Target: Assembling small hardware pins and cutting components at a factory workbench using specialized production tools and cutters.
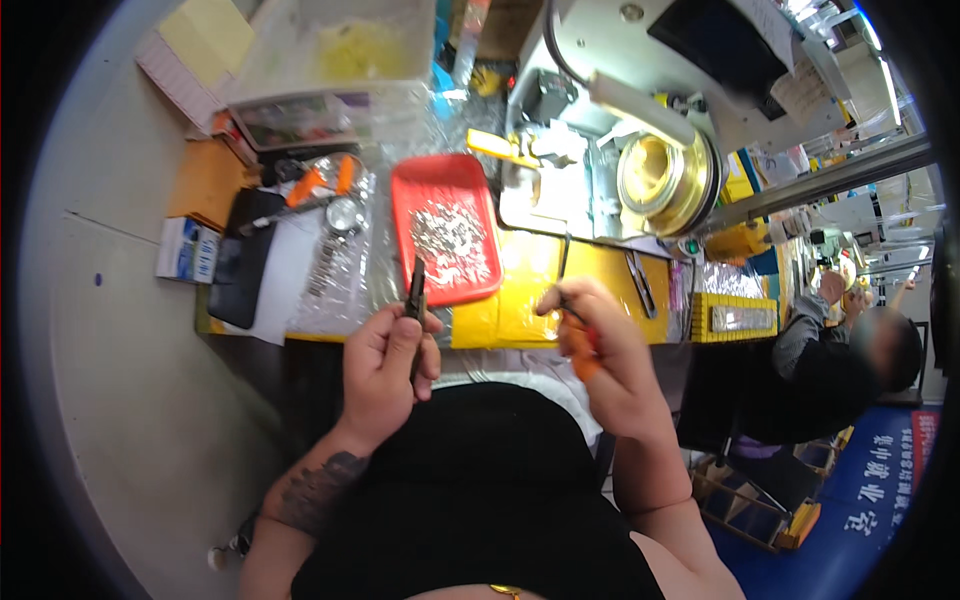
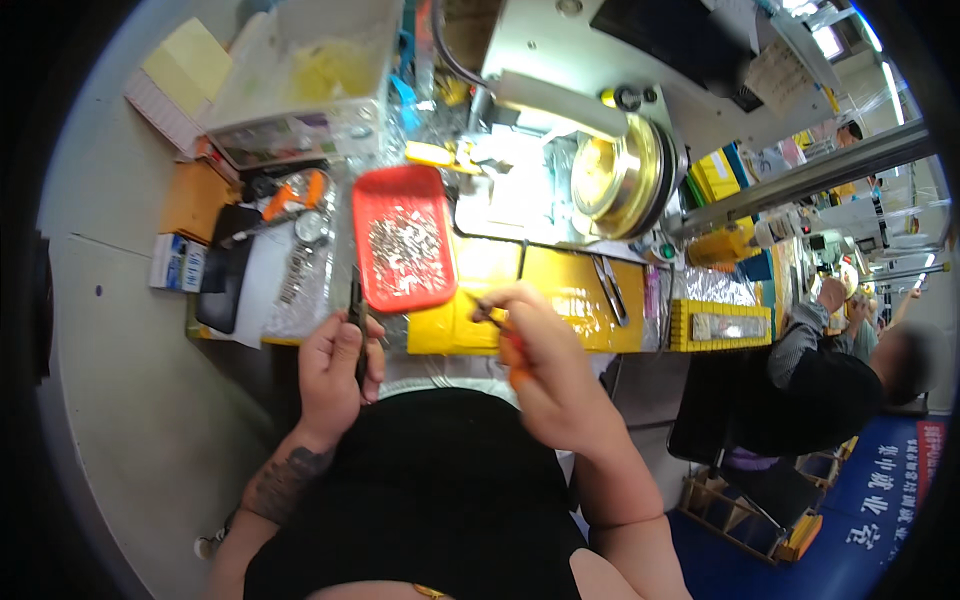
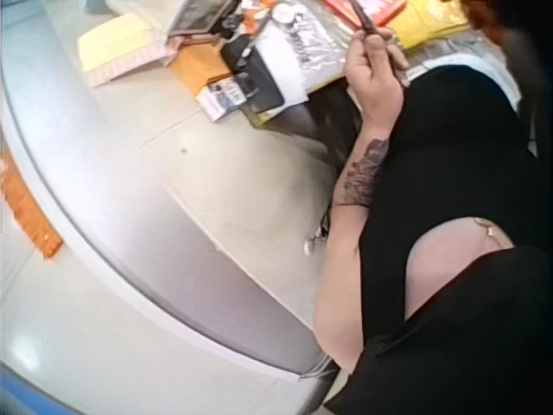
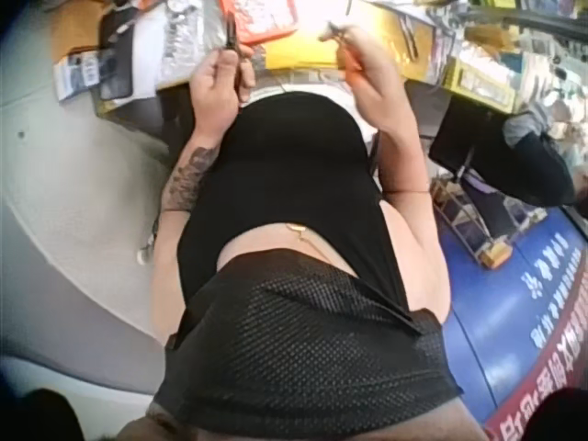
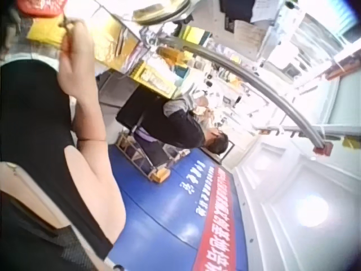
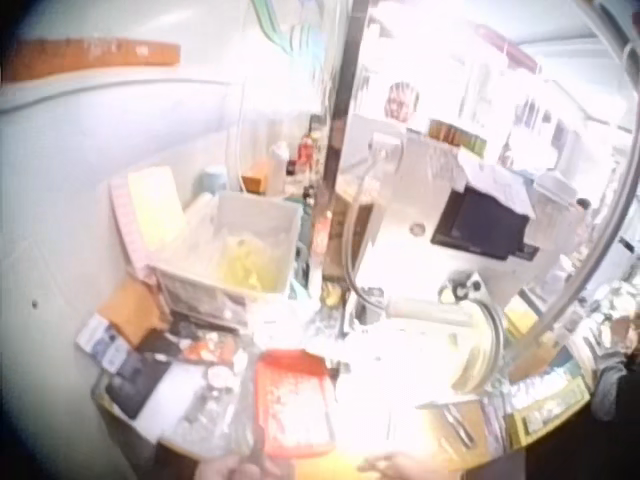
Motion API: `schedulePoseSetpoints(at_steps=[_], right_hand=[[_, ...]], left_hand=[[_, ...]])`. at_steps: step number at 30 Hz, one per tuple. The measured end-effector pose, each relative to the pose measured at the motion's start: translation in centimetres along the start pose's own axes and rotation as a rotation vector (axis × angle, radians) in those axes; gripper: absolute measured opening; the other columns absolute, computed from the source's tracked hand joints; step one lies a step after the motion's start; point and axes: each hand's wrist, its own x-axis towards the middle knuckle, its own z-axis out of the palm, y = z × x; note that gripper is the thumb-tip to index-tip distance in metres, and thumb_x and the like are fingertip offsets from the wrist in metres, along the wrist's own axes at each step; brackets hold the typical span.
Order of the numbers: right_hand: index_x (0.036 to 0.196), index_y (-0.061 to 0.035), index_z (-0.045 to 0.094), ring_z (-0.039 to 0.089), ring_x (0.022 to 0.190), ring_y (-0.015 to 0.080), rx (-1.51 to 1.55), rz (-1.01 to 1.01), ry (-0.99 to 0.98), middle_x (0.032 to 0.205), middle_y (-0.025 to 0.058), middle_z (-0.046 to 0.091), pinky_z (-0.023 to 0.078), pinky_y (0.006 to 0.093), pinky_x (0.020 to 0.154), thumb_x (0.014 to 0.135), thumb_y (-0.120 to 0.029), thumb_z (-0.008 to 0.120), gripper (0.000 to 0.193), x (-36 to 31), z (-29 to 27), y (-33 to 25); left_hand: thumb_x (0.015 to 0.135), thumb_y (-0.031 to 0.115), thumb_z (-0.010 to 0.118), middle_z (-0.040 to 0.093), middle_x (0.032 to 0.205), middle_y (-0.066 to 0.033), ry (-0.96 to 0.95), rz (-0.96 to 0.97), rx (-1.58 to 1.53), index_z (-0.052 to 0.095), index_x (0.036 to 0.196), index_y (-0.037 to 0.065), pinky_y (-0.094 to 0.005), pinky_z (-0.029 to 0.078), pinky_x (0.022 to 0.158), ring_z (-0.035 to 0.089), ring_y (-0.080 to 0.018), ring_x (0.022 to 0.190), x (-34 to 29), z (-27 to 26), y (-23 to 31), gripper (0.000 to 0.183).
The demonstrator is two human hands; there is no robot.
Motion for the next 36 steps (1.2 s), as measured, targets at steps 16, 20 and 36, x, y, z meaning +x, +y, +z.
schedulePoseSetpoints(at_steps=[16, 20, 36], right_hand=[[0.099, -0.0008, 0.068, 0.068, 0.092, 0.0359, -1.013, 0.455, 1.173, 0.093, 0.0203, 0.070, 0.052, 0.0417, 0.082, 0.085, -0.008, 0.060, 0.018, -10.5, -34.2, 15.4], [0.099, -0.0021, 0.070, 0.066, 0.106, 0.0378, -0.868, 0.823, 1.159, 0.105, 0.0236, 0.069, 0.051, 0.0435, 0.091, 0.080, -0.013, 0.063, 0.024, -9.4, -38.9, 14.3], [0.111, 0.0034, 0.062, 0.066, 0.093, 0.0257, -0.295, -0.338, 0.485, 0.100, 0.0166, 0.064, 0.050, 0.0305, 0.084, 0.074, -0.010, 0.081, 0.043, -7.9, -11.2, 7.9]], left_hand=[[0.109, 0.042, 0.043, 0.054, 0.063, -0.0047, -0.177, 0.080, 0.143, 0.050, 0.110, 0.001, -0.0181, 0.031, 0.040, 0.044, -0.0068, 0.043, 3.8, 6.5, -3.2, 0.041], [0.109, 0.036, 0.046, 0.055, 0.065, -0.0047, -0.247, 0.043, 0.214, 0.050, 0.110, 0.001, -0.0185, 0.031, 0.041, 0.045, -0.0069, 0.044, 4.0, 8.6, -2.8, 0.035], [0.089, 0.001, 0.067, 0.053, 0.116, -0.0116, -0.346, 0.411, 0.394, 0.070, 0.117, -0.005, -0.0279, 0.045, 0.089, 0.054, -0.0183, 0.106, 4.8, 12.0, -2.2, 0.028]])
